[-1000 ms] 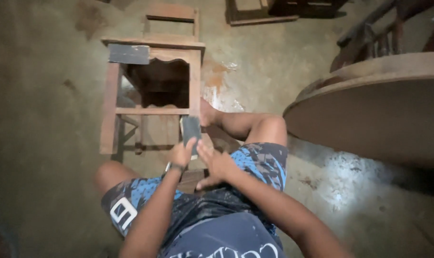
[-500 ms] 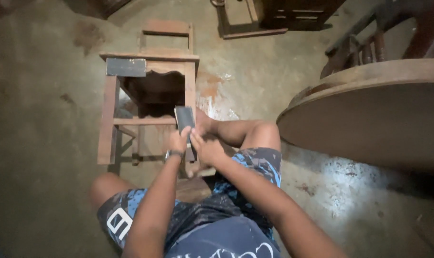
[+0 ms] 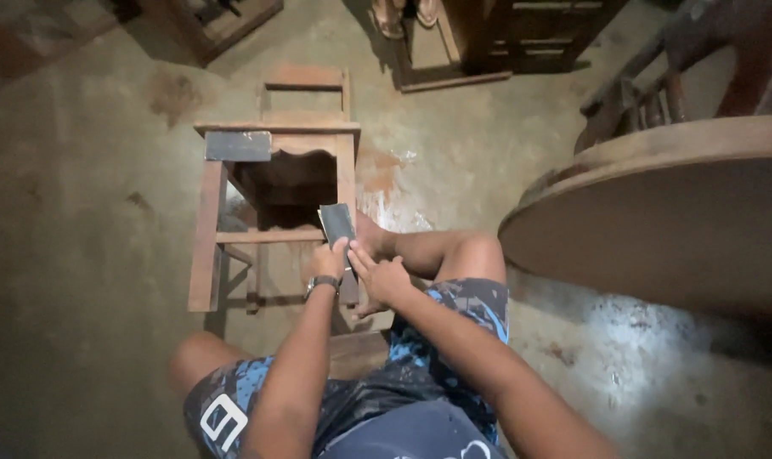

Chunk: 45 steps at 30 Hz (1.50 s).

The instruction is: The person sands the surface and edges of a wooden stool by hand using a piece of sandpaper.

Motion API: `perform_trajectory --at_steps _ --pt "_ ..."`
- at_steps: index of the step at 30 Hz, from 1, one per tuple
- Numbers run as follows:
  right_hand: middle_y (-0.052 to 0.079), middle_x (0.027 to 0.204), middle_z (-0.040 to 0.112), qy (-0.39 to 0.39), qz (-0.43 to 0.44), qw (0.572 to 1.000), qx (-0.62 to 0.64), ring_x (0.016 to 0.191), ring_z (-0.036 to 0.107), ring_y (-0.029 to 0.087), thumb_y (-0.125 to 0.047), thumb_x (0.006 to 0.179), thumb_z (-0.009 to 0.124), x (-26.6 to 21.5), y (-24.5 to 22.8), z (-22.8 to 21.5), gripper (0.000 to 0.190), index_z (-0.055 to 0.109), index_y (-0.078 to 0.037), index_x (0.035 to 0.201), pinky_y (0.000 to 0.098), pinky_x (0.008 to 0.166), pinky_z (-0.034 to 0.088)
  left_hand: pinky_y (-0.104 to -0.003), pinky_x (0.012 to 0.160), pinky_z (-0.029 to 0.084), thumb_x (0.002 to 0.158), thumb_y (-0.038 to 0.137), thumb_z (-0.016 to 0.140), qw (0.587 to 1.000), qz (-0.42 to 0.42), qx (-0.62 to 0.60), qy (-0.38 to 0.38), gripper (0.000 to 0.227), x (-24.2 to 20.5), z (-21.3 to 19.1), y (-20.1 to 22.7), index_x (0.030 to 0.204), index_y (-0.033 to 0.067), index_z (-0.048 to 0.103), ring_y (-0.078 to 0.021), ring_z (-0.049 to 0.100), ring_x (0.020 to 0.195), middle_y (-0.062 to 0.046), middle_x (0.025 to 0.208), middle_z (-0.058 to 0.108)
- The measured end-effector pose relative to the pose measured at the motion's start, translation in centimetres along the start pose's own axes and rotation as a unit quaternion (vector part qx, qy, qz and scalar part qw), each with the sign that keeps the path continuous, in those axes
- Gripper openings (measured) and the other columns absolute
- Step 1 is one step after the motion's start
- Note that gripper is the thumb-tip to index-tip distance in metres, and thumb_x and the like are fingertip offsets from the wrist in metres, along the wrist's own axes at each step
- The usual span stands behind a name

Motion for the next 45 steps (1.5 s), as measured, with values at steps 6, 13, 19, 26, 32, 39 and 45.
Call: perform_trajectory --at_steps 6,13,19,26,32,39,45 --pt "0.007 0.174 0.006 -0.009 -0.041 0.995 0.093 0.127 0.058 0.045 -0.078 0.082 0.051 -7.1 -2.8 -2.1 0.116 0.008 -0.009 0.165 0.0760 0.110 0.029 -0.048 0.107 0.049 0.100 0.067 0.051 0.997 -0.049 -0.041 -0.053 0.063 0.6 4.8 -8.1 0.128 0.0152 0.073 -0.0288 0.064 0.127 -0.007 0.130 0.072" --pt "0.002 0.174 -0.005 -0.108 -0.048 0.991 0.066 0.136 0.048 0.043 -0.083 0.084 0.029 -8.5 -4.0 -3.5 0.113 0.000 -0.010 0.165 0.0754 0.114 0.023 -0.042 0.101 0.052 0.100 0.068 0.047 0.997 -0.056 0.027 -0.047 0.061 -1.9 3.7 -7.7 0.113 0.0173 0.079 -0.0224 0.070 0.116 -0.003 0.114 0.079" --pt "0.003 0.174 -0.003 -0.036 0.012 0.998 0.042 0.138 0.046 0.043 -0.087 0.082 0.038 -3.6 -1.7 -5.1 0.118 0.000 -0.012 0.166 0.0765 0.111 0.028 -0.050 0.111 0.046 0.102 0.065 0.040 0.999 0.011 0.033 -0.010 0.076 0.6 0.0 -0.7 0.125 -0.0010 0.070 -0.0378 0.062 0.128 -0.021 0.131 0.070" --pt "-0.001 0.173 -0.011 -0.109 -0.024 0.992 0.057 0.142 0.039 0.043 -0.088 0.074 0.032 -8.4 -4.9 -2.3 0.124 -0.005 -0.013 0.166 0.0682 0.105 0.031 -0.051 0.100 0.047 0.095 0.062 0.047 0.999 -0.021 -0.014 -0.038 0.070 -2.3 3.9 -8.0 0.113 0.0016 0.077 -0.0438 0.064 0.118 -0.024 0.120 0.072" --pt "-0.006 0.173 -0.012 -0.129 -0.034 0.988 0.073 0.145 0.039 0.040 -0.091 0.080 0.025 -5.5 -3.0 -2.2 0.116 -0.005 -0.019 0.167 0.0682 0.109 0.036 -0.049 0.106 0.049 0.100 0.073 0.037 0.996 -0.031 0.069 -0.045 0.078 0.9 3.6 -8.2 0.121 0.0089 0.074 -0.0309 0.065 0.126 -0.013 0.124 0.074" --pt "-0.003 0.174 -0.010 -0.090 -0.024 0.994 0.054 0.137 0.049 0.041 -0.084 0.089 0.030 -6.5 -4.2 -1.8 0.108 -0.002 -0.015 0.166 0.0689 0.107 0.037 -0.048 0.104 0.049 0.099 0.071 0.044 0.998 -0.023 0.032 -0.053 0.071 -2.8 1.7 -6.5 0.123 0.0112 0.074 -0.0293 0.065 0.124 -0.007 0.123 0.075" --pt "-0.001 0.174 -0.011 -0.128 0.001 0.989 0.069 0.136 0.047 0.043 -0.085 0.087 0.031 -10.0 -6.2 -1.8 0.112 -0.004 -0.013 0.165 0.0656 0.104 0.037 -0.047 0.102 0.052 0.096 0.071 0.052 0.997 -0.019 0.054 -0.056 0.069 -2.8 4.6 -9.3 0.119 0.0103 0.076 -0.0287 0.068 0.120 -0.010 0.118 0.077"
Point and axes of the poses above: each hand's wrist, its own x-axis towards the middle knuckle, its own z-axis out of the palm, y = z × x, the point moved 3 cm from there along x, towards the middle knuckle
